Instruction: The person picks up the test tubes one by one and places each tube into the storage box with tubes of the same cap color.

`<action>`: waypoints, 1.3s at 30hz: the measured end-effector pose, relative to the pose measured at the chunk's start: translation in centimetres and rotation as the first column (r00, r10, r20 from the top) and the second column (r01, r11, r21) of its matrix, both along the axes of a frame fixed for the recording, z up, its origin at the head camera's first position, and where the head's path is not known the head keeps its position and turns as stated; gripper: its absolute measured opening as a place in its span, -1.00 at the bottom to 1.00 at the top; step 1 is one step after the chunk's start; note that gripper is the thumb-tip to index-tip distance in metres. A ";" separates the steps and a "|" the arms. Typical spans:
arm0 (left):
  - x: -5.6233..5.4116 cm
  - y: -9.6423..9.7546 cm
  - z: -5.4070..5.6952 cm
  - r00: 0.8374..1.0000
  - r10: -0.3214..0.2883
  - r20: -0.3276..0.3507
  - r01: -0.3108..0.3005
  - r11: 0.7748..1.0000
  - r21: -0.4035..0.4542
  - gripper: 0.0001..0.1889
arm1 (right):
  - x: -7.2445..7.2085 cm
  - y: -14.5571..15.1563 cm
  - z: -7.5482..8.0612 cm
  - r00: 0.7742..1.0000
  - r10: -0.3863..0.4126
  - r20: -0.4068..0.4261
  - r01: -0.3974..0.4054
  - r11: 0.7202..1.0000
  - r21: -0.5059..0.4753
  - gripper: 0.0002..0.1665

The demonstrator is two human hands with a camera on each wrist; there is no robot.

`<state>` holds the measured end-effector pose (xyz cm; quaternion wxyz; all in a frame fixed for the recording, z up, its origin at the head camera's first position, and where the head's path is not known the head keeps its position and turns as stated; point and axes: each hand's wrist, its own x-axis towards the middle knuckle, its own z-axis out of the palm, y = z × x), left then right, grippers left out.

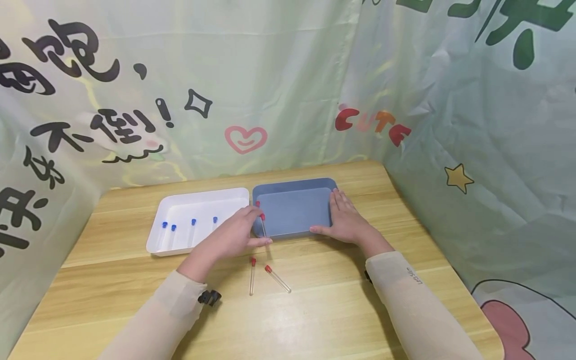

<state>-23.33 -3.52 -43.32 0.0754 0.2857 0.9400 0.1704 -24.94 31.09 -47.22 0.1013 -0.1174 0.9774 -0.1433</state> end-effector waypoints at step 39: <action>-3.7 1.0 -0.6 0.998 0.033 0.057 -0.034 0.999 0.020 0.01 | 0.1 -0.1 0.1 1.000 -0.010 0.010 0.010 1.000 0.003 0.62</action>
